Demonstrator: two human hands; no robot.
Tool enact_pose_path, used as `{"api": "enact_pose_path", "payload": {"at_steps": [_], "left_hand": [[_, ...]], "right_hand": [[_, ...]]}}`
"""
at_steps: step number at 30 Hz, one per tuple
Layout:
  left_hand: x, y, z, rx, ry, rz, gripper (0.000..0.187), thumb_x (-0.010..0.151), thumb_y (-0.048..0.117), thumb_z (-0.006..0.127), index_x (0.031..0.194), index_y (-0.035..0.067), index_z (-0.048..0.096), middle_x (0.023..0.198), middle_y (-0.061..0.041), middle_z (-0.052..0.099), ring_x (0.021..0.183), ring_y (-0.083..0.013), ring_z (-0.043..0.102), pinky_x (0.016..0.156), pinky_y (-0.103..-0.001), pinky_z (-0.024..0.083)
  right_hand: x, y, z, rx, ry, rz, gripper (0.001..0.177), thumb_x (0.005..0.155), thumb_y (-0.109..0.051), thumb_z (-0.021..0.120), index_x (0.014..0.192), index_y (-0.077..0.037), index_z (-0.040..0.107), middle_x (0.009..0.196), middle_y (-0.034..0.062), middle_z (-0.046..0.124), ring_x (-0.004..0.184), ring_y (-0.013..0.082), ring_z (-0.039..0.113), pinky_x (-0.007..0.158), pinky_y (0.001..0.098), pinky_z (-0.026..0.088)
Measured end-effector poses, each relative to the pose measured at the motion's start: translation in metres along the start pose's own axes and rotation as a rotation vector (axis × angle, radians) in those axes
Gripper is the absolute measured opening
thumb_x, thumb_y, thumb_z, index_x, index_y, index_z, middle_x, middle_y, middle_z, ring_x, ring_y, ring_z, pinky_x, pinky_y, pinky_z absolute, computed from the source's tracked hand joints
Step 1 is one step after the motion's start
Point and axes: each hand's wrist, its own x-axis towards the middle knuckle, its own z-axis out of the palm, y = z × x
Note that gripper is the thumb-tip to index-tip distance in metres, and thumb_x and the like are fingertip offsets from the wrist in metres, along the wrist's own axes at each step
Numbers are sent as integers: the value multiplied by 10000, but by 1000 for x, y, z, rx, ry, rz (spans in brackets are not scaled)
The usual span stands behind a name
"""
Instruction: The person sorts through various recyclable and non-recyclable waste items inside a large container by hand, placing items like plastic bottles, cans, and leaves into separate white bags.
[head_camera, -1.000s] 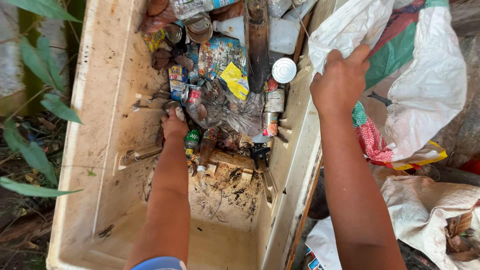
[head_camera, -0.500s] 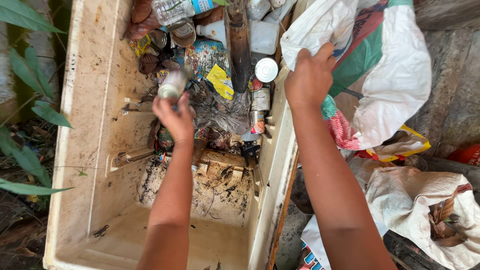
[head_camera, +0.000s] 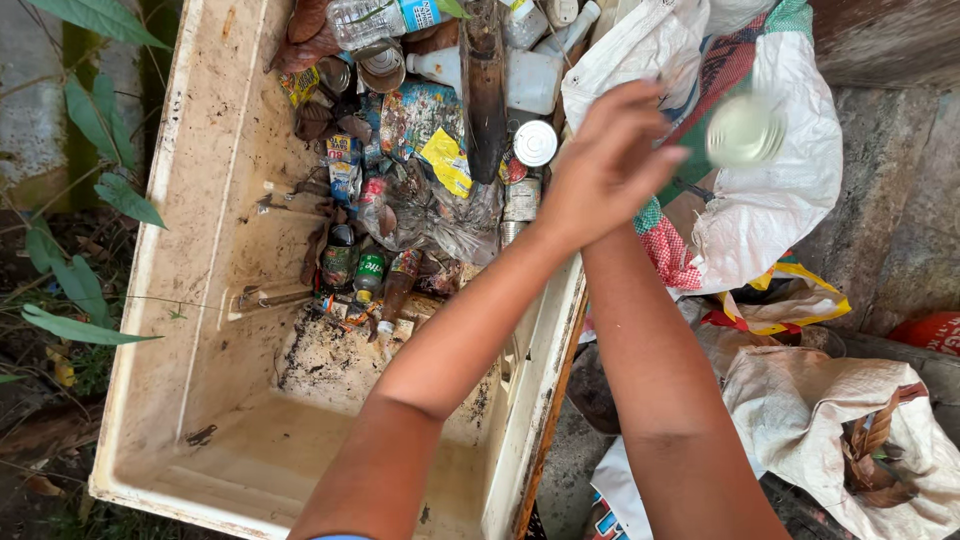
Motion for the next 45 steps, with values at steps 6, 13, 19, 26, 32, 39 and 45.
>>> {"api": "enact_pose_path", "payload": {"at_steps": [6,13,19,26,32,39,45], "left_hand": [[-49,-151,-59,-120,388,-616,188,973,43,655,1156,18,619,1109,-137,711,1029,-287,683,930,-375,565],[-79,-231,-23,494,-14,-576,482,776,89,811,1210,55,605,1226,-203,628,1180,-401,595,1027,-445,489],[-75,-277,8,811,-405,-568,718,745,105,767,1399,115,471,1510,-218,381,1384,-443,378,1116,-487,377],[-70,-289,18,1054,-664,-470,557,893,126,624,1431,176,486,1556,-209,284,1409,-446,327,1124,-487,345],[-67,-241,3,1091,-562,-271,448,921,146,661,1356,125,557,1499,-254,349,1333,-468,398,1134,-527,358],[-38,-122,-77,701,-140,-262,796,638,31,842,1366,66,524,1375,-255,443,1272,-459,453,1087,-494,415],[9,-70,-100,278,387,-241,888,822,165,938,1470,49,342,1438,-156,450,1303,-281,544,1070,-393,540]], "right_hand": [[4,-4,1,-63,-23,5,229,719,-20,773,930,-21,686,1177,208,472,1036,431,569,729,481,580],[5,-7,-2,-65,-37,10,231,712,-53,786,915,-28,680,1152,210,472,1030,439,568,710,470,585],[6,-8,-4,-66,-41,31,156,787,-71,723,931,-31,679,1147,217,482,1010,436,567,688,481,583],[5,-10,2,-45,-8,33,140,821,-100,701,919,-9,659,1111,206,495,1000,427,569,685,479,574],[5,-10,1,-25,-3,40,124,821,-107,702,903,-22,665,1105,201,503,988,423,573,678,476,571],[6,-8,0,-56,-17,23,116,799,-67,705,907,-36,675,1110,199,494,996,420,574,699,470,582],[7,-7,1,-71,-61,36,179,732,-63,713,905,-30,682,1127,203,483,992,426,571,689,479,586]]}}
